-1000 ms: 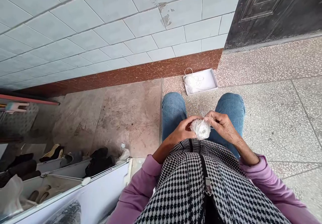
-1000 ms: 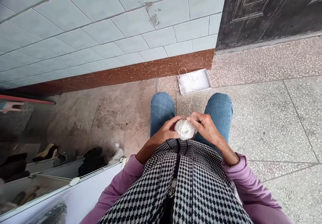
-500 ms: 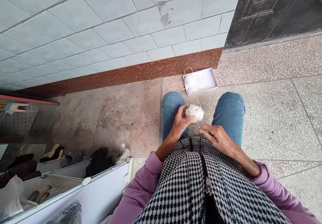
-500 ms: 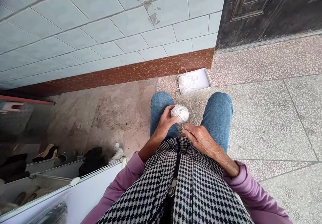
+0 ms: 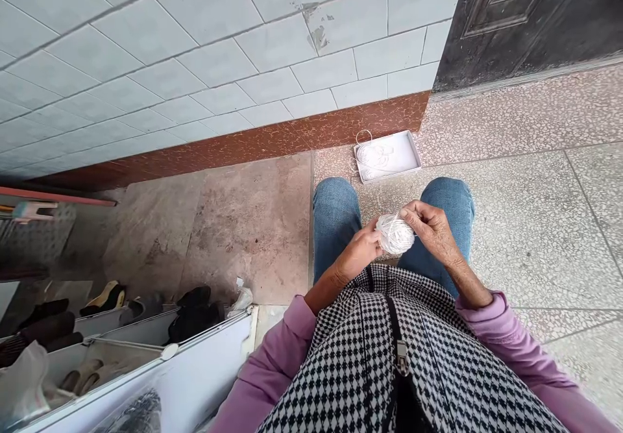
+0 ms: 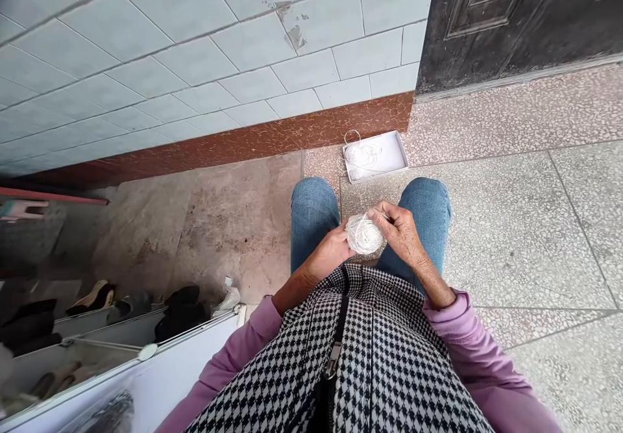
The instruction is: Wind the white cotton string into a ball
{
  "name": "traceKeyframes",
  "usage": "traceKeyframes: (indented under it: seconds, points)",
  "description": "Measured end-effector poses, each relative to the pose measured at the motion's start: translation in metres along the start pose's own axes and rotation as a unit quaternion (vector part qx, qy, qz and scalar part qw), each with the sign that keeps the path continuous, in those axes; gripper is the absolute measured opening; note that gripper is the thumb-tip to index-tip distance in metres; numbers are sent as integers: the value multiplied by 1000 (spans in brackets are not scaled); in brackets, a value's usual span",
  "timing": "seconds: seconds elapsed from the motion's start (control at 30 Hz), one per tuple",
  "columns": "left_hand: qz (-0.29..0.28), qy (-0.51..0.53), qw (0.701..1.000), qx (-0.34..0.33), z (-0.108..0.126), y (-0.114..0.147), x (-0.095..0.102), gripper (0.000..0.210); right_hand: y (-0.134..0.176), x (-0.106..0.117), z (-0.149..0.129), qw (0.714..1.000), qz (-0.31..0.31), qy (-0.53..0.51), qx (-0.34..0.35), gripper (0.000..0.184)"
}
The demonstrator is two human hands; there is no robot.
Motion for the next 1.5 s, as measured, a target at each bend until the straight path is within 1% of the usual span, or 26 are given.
traceKeyframes:
  seconds: [0.03,0.13,0.17,0.2,0.23,0.3,0.37,0.43,0.5,0.57,0.63,0.7,0.73,0.77,0.8,0.87,0.93,0.97,1.0,1.03,1.13,1.23,1.33,1.4,1.43,1.5]
  points:
    - [15,-17,1000,-8,0,-3,0,69,0,0,0,1000,-1,6,-1,64]
    - [104,-102,989,-39,2,-9,4,77,-3,0,3,1000,-15,16,1,64]
    - [123,-119,984,-42,4,-10,5,77,-5,1,6,1000,-17,15,0,64]
    - [126,-121,984,-42,5,-10,5,76,-7,2,9,1000,-17,13,-2,65]
    - [116,-108,986,-43,7,-8,4,76,-8,4,13,1000,-15,11,-4,65]
    - [76,-54,995,-46,12,-3,-1,77,-9,6,24,1000,-10,13,-6,67]
    - [45,4,997,-60,18,2,-5,77,-5,4,34,999,-20,25,-8,68]
    - [40,30,996,-79,24,3,-5,74,7,-6,41,998,-50,42,-14,66]
    - [54,29,994,-93,26,0,-1,71,24,-20,43,993,-96,64,-23,61]
    - [91,15,991,-100,25,-6,9,70,41,-34,36,985,-151,86,-23,53]
    - [146,-16,983,-110,23,-10,21,73,52,-41,20,975,-198,98,-11,45]
    - [194,-68,972,-116,23,-9,29,78,51,-37,1,972,-215,93,9,39]
    - [199,-97,968,-115,23,-7,30,79,47,-31,-7,974,-208,89,17,38]
    - [186,-125,968,-109,23,-5,29,80,40,-24,-14,978,-192,83,22,38]
    - [156,-147,972,-97,22,-3,26,80,32,-17,-20,982,-172,76,25,40]
    - [65,-168,981,-64,18,2,17,73,17,-5,-24,990,-126,56,21,45]
    - [-14,-160,986,-42,15,6,10,65,7,-1,-22,996,-80,26,11,53]
    - [-36,-152,987,-38,13,8,8,65,4,-1,-20,998,-62,12,5,57]
    - [-44,-144,988,-39,13,9,6,68,2,-4,-17,999,-46,1,-1,59]
    - [-41,-137,989,-42,12,9,6,74,1,-7,-14,999,-36,-6,-5,61]
    - [-8,-119,992,-31,9,10,5,87,-2,-17,-7,999,-37,-18,-10,63]
    - [10,-58,998,-20,10,13,7,80,-4,-19,2,999,-34,-12,-4,66]
    - [44,18,997,-64,24,15,19,75,2,-20,14,999,-25,32,1,68]
    - [90,26,989,-118,38,13,32,71,14,-26,18,996,-59,66,-3,67]
    - [121,8,982,-147,45,13,38,70,22,-31,18,993,-92,75,-4,66]
    - [188,-67,961,-192,55,12,46,74,35,-41,10,983,-166,78,-2,61]
Point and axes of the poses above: each hand's wrist, its own y-axis away from the middle knuckle, its own x-axis out of the back of the hand, z = x × y, the point moved 5 cm from there along -y, towards the middle knuckle, and after that the axes turned 10 degrees about x, right-handed, at the moved point
